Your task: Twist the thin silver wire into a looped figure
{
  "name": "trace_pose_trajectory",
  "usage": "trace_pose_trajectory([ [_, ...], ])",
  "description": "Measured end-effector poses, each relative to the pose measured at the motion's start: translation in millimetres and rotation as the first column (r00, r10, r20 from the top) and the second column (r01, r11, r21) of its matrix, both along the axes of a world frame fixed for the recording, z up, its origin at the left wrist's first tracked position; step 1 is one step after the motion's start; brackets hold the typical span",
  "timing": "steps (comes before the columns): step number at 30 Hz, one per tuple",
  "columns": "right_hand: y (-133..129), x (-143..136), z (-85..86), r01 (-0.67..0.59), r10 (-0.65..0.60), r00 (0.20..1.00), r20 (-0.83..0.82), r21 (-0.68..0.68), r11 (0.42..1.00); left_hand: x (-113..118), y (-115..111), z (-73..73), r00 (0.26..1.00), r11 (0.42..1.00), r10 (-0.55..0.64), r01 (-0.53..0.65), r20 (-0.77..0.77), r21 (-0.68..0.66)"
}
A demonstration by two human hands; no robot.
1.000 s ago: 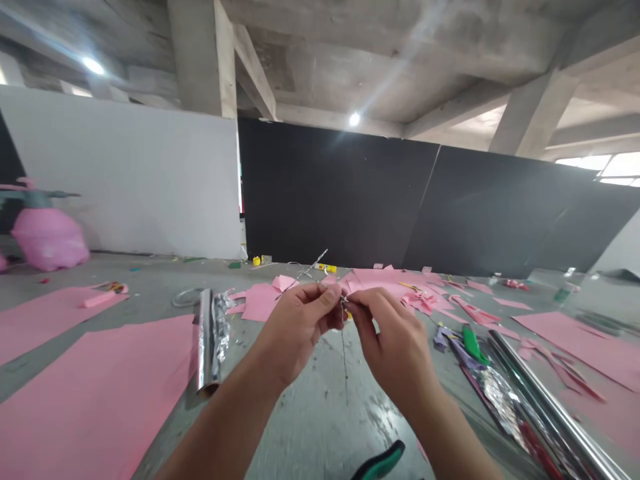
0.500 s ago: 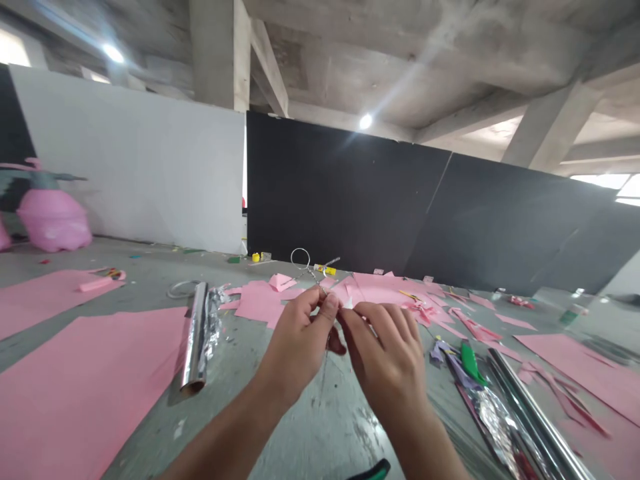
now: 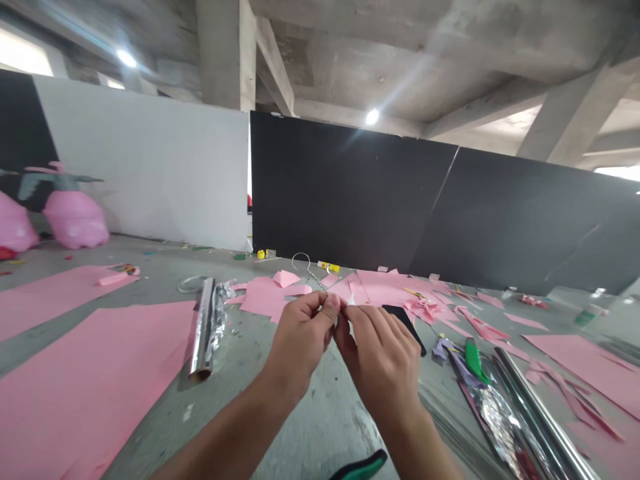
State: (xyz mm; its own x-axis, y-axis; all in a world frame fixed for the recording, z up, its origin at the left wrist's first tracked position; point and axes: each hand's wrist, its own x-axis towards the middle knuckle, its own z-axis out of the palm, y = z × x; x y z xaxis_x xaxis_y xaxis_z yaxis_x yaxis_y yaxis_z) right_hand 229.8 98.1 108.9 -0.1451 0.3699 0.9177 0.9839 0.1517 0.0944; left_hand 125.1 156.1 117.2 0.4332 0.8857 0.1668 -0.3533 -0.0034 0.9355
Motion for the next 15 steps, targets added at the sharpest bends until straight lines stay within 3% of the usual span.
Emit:
trace_pose_trajectory([
  [4,-0.1,-1.1,-3.1,0.019,-0.019,1.000,-0.011,0.026,0.999,0.1,-0.7,0.9,0.998,0.998,-0.041,0.043,0.048,-0.036],
  [10,4.7,-1.6,-6.1,-0.116,0.105,0.974,-0.200,-0.044,0.992,-4.9,7.9,-0.4,0.999,0.992,-0.017,0.022,-0.039,0.120],
  [15,4.7,-7.8,-5.4,-0.154,0.117,0.929,-0.351,-0.077,0.985,-9.5,13.2,1.2,0.995,0.977,-0.057,0.074,-0.088,0.202],
])
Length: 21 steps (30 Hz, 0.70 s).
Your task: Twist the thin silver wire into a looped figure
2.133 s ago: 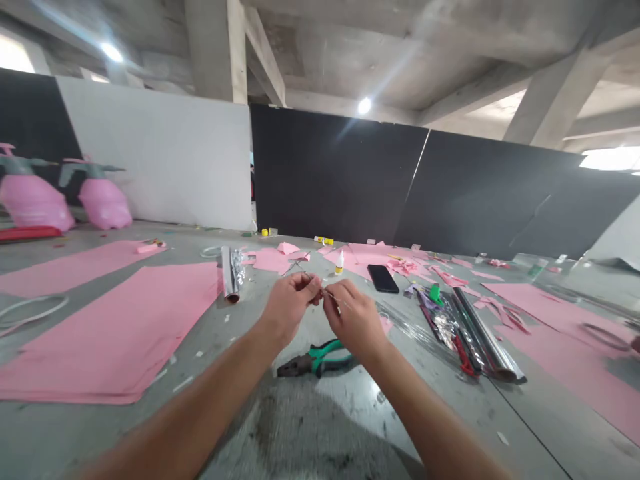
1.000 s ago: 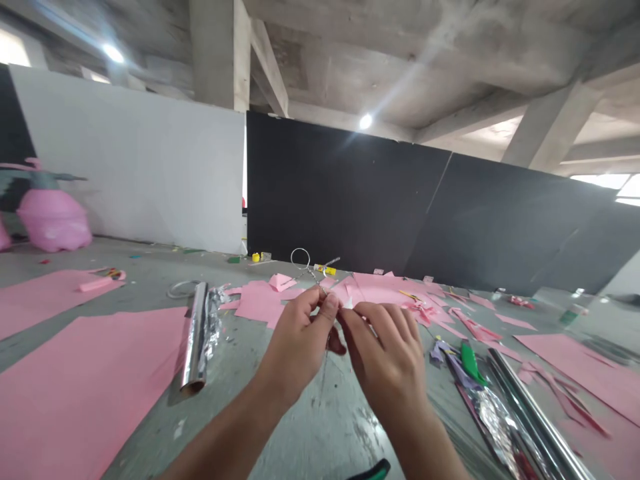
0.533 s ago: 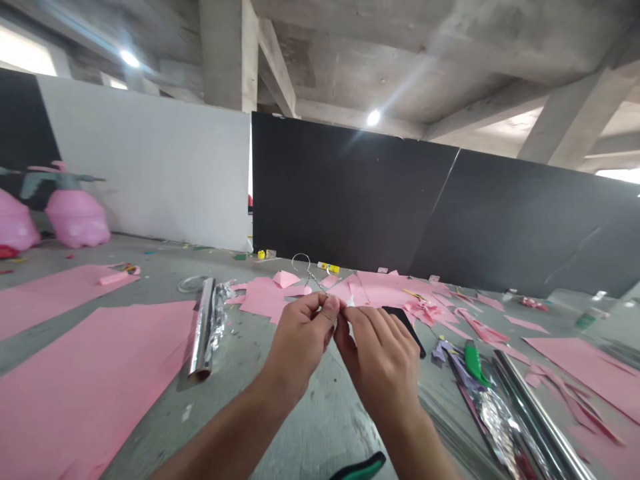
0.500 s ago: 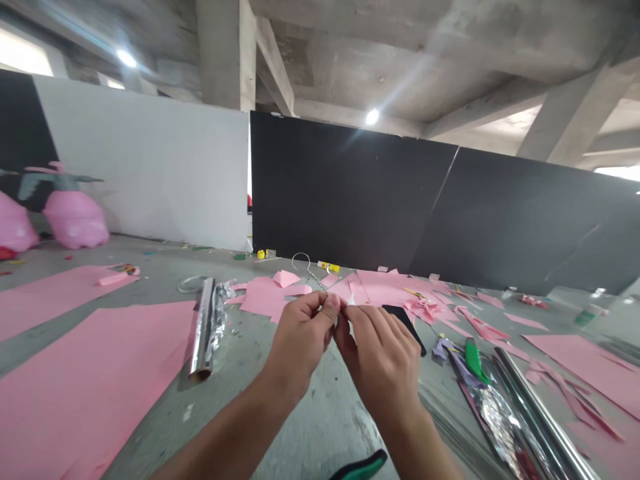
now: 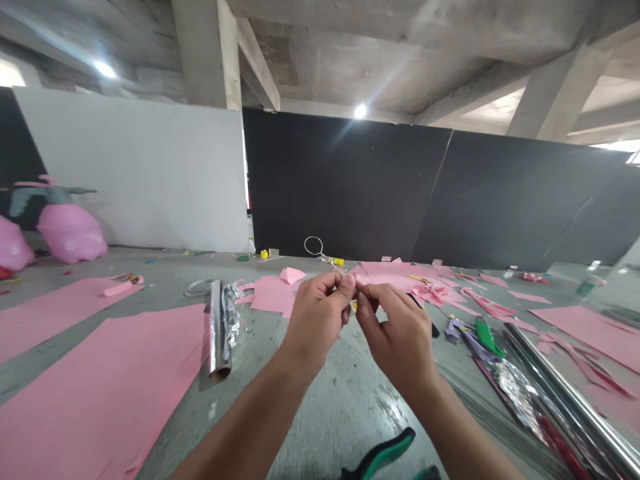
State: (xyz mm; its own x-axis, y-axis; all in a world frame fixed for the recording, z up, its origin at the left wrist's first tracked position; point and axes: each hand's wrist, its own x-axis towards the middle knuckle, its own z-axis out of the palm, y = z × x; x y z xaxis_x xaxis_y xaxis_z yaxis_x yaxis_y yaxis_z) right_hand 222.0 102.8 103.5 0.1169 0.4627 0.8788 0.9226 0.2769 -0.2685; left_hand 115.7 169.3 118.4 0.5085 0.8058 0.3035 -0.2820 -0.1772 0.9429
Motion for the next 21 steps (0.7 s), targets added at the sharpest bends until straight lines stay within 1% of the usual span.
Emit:
trace_pose_trajectory([
  [2,-1.0,-2.0,2.9,-0.028,0.019,0.990,-0.140,-0.058,0.998,-1.7,1.7,1.4,1.000,0.999,-0.024,0.024,-0.003,0.025],
  [3,-1.5,-2.4,4.9,-0.064,0.040,0.973,-0.227,-0.098,0.993,-2.8,2.9,2.1,0.999,0.999,-0.035,0.035,0.000,0.039],
  [5,-2.2,-2.1,9.3,-0.198,0.114,0.909,-0.402,-0.174,0.965,-5.4,6.0,3.1,0.998,0.995,-0.065,0.064,0.006,0.080],
  [6,-2.3,-1.5,11.3,-0.284,0.163,0.864,-0.475,-0.194,0.939,-6.9,7.6,3.5,0.997,0.991,-0.083,0.082,0.003,0.101],
  [8,-2.1,-0.3,14.0,-0.425,0.251,0.782,-0.571,-0.193,0.884,-9.2,10.1,4.3,0.995,0.984,-0.104,0.104,-0.009,0.143],
  [10,-1.8,0.0,14.8,-0.480,0.291,0.743,-0.603,-0.177,0.859,-10.1,10.7,5.4,0.995,0.984,-0.096,0.096,-0.008,0.151],
  [13,-1.6,-2.6,14.3,-0.471,0.288,0.735,-0.614,-0.158,0.868,-9.6,8.9,7.9,0.998,0.991,-0.068,0.067,0.009,0.115],
  [16,-2.3,-6.0,14.6,-0.456,0.252,0.730,-0.635,-0.178,0.872,-9.5,7.5,10.4,0.998,0.989,-0.059,0.061,-0.025,0.135],
  [18,-3.7,-6.8,14.8,-0.405,0.207,0.765,-0.610,-0.207,0.890,-10.4,7.4,11.4,0.996,0.984,-0.071,0.080,-0.061,0.160],
  [21,-6.9,-6.0,14.1,-0.273,0.126,0.853,-0.507,-0.226,0.935,-11.5,6.8,11.4,0.990,0.977,-0.091,0.110,-0.108,0.185],
])
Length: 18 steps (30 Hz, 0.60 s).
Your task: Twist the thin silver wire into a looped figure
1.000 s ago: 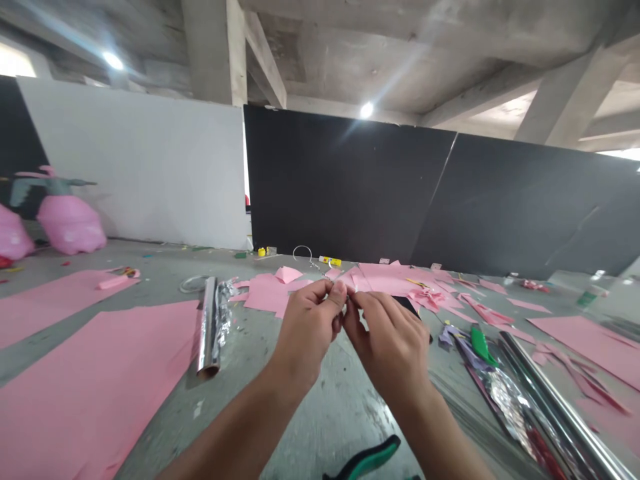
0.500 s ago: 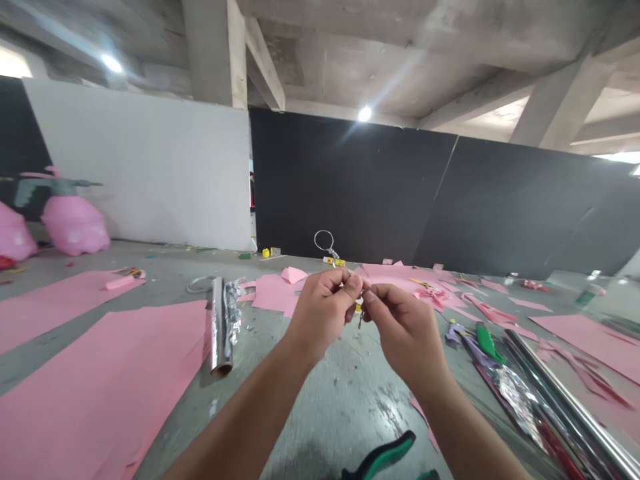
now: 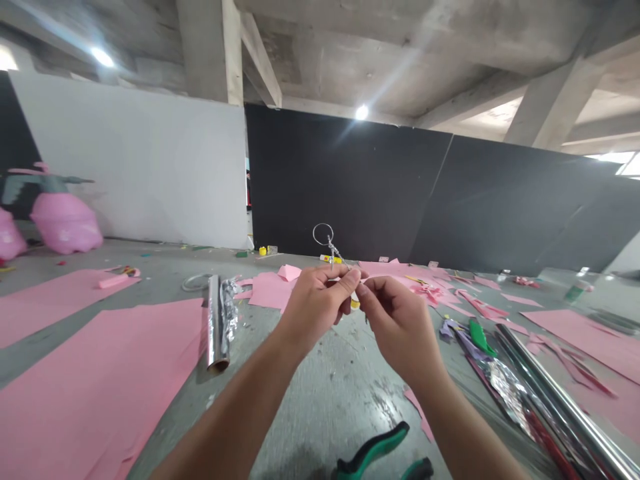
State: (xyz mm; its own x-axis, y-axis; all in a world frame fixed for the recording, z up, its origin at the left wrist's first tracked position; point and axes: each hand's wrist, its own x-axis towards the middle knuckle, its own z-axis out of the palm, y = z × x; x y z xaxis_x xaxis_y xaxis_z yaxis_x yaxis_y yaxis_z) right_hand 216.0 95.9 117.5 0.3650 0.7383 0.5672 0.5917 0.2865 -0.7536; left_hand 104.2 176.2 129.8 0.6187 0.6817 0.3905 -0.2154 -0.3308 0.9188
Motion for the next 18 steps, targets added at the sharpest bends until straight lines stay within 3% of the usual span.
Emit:
trace_pose_trajectory([
  [3,-2.4,-0.6,-1.2,0.087,-0.090,0.993,0.082,0.039,0.995,1.5,-2.2,-2.7,1.000,0.999,0.028,-0.028,-0.005,0.021],
  [5,-2.4,-2.6,-1.2,0.076,-0.081,0.994,0.070,0.063,0.995,3.9,-3.7,-5.5,0.998,0.998,0.064,-0.064,0.025,0.003],
  [9,0.8,-5.3,-1.1,0.009,-0.009,1.000,-0.008,0.088,0.996,8.2,-5.0,-9.8,0.991,0.993,0.110,-0.106,0.077,-0.053],
  [13,3.1,-1.0,-1.9,-0.085,0.094,0.987,-0.127,0.080,0.993,9.3,-5.1,-9.9,0.986,0.992,0.071,-0.054,0.148,-0.115],
  [18,0.9,4.5,1.2,-0.259,0.245,0.896,-0.369,0.011,0.966,8.7,-4.7,-8.2,0.976,0.995,0.053,-0.035,0.212,-0.092],
])
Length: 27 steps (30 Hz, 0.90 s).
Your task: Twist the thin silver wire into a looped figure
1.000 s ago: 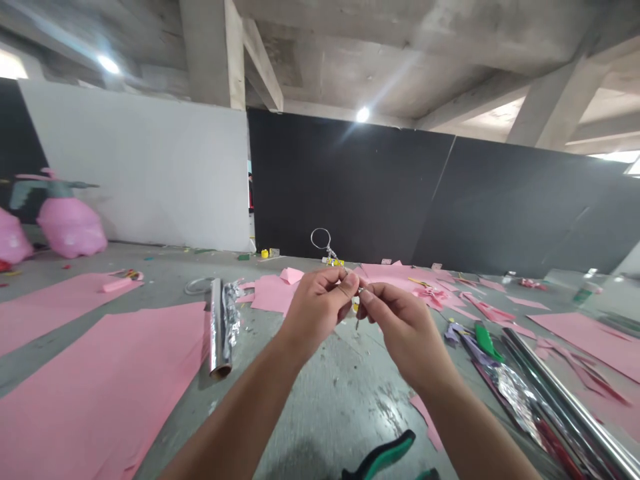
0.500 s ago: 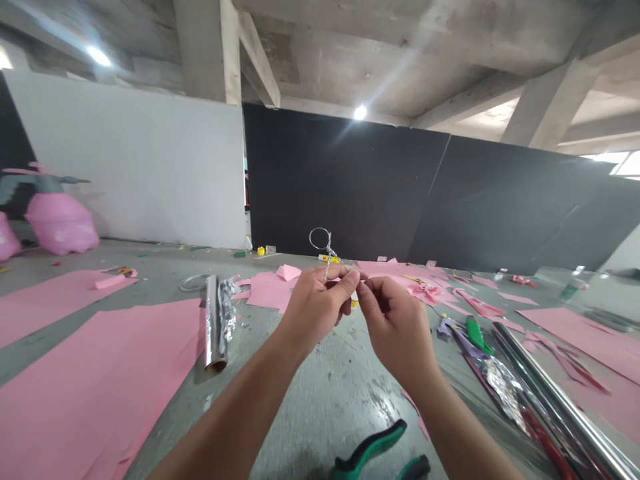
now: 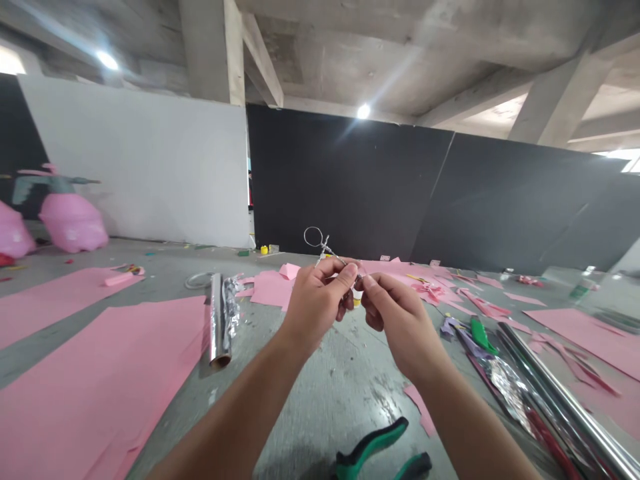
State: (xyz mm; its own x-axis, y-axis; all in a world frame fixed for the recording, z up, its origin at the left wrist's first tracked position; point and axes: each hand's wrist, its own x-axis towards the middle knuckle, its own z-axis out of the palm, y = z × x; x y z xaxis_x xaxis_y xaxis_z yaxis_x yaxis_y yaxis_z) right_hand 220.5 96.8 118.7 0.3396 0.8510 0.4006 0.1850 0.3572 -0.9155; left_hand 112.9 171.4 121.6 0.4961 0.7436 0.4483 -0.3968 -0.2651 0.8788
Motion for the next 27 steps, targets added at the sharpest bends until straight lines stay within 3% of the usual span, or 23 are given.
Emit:
trace_pose_trajectory([
  [4,-1.8,1.5,2.6,-0.166,0.151,0.959,-0.238,-0.046,0.985,-0.2,0.4,1.8,1.000,1.000,-0.029,0.029,-0.012,0.011],
  [9,-2.5,4.1,1.2,-0.336,0.300,0.889,-0.346,-0.048,0.941,-3.4,1.1,3.6,0.995,0.995,-0.094,0.095,-0.042,0.020],
  [21,0.0,1.3,-2.8,-0.321,0.281,0.908,-0.311,-0.084,0.943,-21.5,8.8,13.3,0.960,0.974,-0.053,0.111,-0.276,0.200],
  [27,-2.5,2.6,-0.5,-0.337,0.296,0.915,-0.274,-0.115,0.935,-24.6,9.2,15.9,0.959,0.966,-0.055,0.122,-0.280,0.227],
])
